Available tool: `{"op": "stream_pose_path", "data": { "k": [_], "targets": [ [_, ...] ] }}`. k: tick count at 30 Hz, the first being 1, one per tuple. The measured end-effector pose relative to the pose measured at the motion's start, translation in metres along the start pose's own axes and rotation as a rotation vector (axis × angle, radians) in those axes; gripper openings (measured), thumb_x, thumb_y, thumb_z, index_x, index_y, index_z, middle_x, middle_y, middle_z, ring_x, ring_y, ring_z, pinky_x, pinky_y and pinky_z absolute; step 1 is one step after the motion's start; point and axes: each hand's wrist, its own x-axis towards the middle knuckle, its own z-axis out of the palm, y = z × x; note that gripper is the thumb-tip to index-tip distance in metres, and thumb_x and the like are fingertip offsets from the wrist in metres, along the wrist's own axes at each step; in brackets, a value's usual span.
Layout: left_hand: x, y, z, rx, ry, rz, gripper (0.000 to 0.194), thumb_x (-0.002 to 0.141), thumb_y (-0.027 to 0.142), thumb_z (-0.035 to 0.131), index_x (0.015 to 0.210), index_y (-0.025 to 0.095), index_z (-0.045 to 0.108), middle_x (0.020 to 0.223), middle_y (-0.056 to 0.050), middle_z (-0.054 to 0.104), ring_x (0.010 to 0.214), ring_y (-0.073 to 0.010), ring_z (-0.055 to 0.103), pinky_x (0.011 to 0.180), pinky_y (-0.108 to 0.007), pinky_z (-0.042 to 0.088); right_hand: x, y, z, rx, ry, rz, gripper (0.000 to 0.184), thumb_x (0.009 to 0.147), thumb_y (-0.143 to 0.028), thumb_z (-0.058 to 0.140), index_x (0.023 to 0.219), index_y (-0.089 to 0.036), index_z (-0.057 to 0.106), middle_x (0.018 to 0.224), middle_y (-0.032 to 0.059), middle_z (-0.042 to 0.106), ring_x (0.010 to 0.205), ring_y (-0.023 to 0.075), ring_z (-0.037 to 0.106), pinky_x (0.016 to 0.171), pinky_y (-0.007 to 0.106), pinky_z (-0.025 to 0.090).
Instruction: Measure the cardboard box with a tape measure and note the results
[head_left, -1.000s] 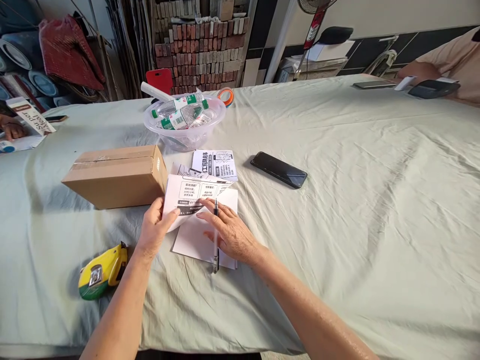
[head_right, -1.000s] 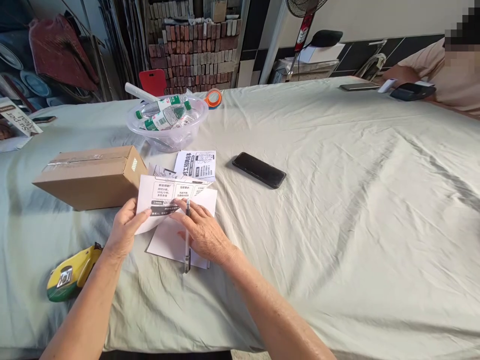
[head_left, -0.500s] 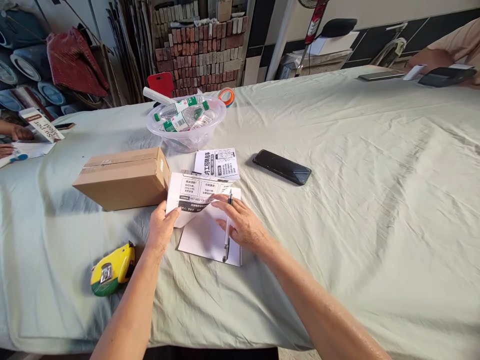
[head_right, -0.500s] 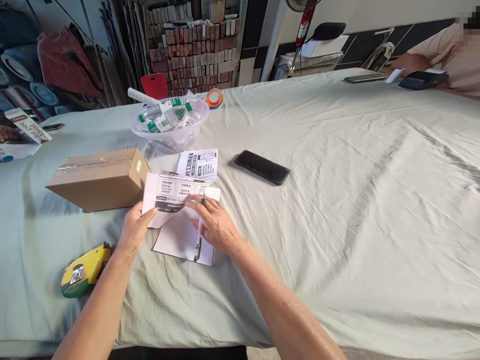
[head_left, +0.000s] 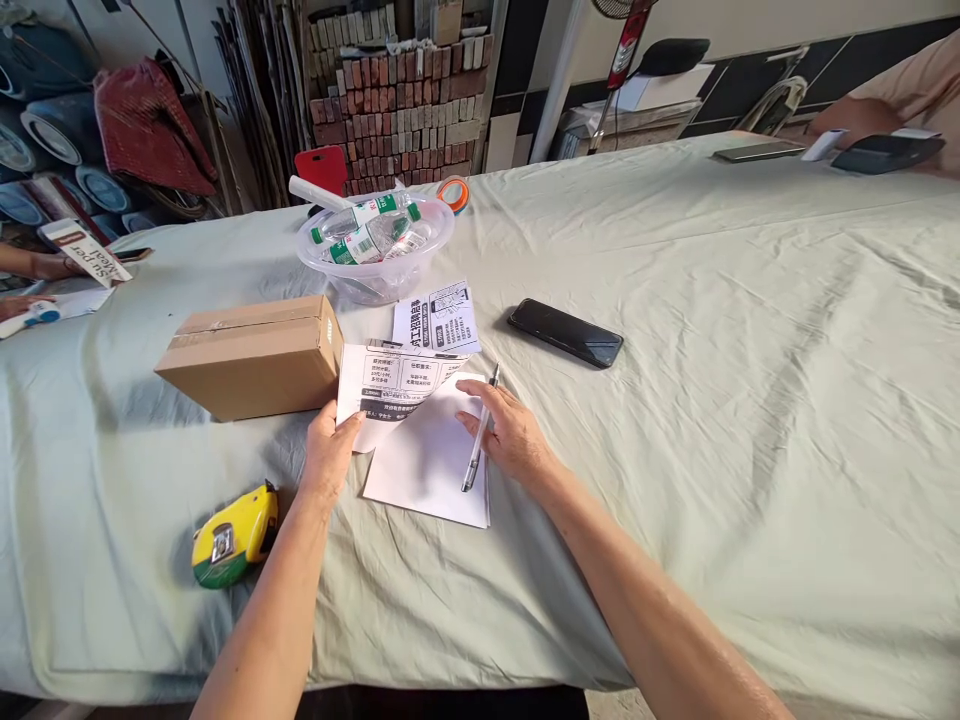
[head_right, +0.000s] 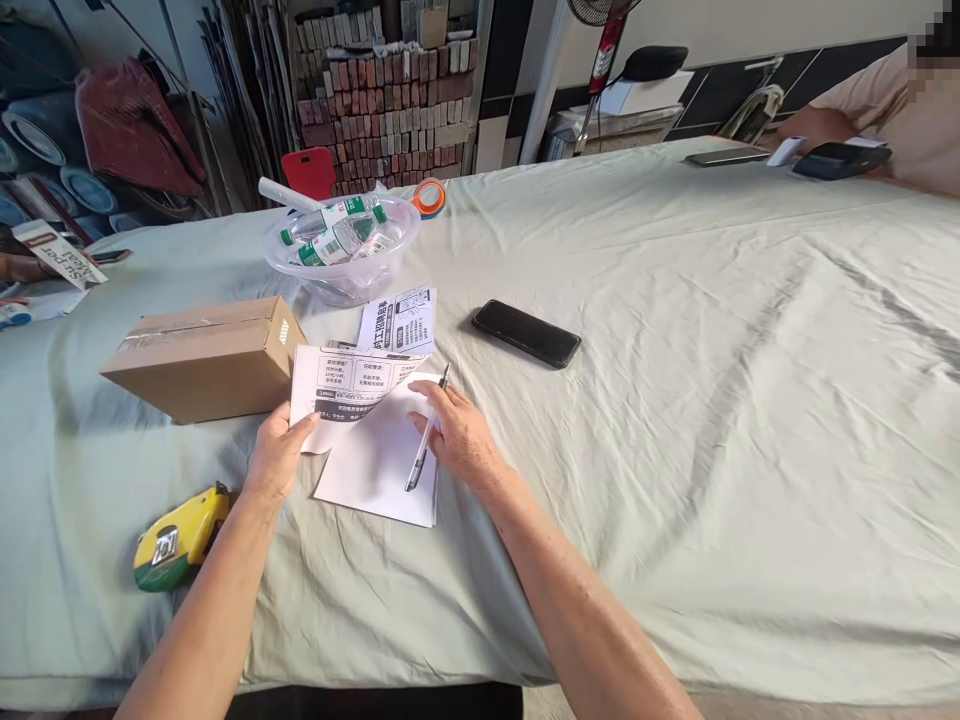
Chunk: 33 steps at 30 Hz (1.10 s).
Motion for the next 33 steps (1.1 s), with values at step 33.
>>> {"op": "stream_pose_path", "data": {
  "k": [33],
  "targets": [
    [0.004,-0.007,-0.001,0.044,0.045,0.041,0.036,0.071,0.036,0.074,0.100,0.015,0.067,0.096,-0.007,0.075,0.088,-0.0226,0.067,0.083,-0.033,0.050,-0.005,0.011,-0.010,0.093,0.028,0.166,0.024,0.090,-0.033,0.053,0.109,-0.020,0.060,0.104,0.0096,0.072,0.093,0.0250,0.071,0.081,0.040,0.057]
  ]
}}
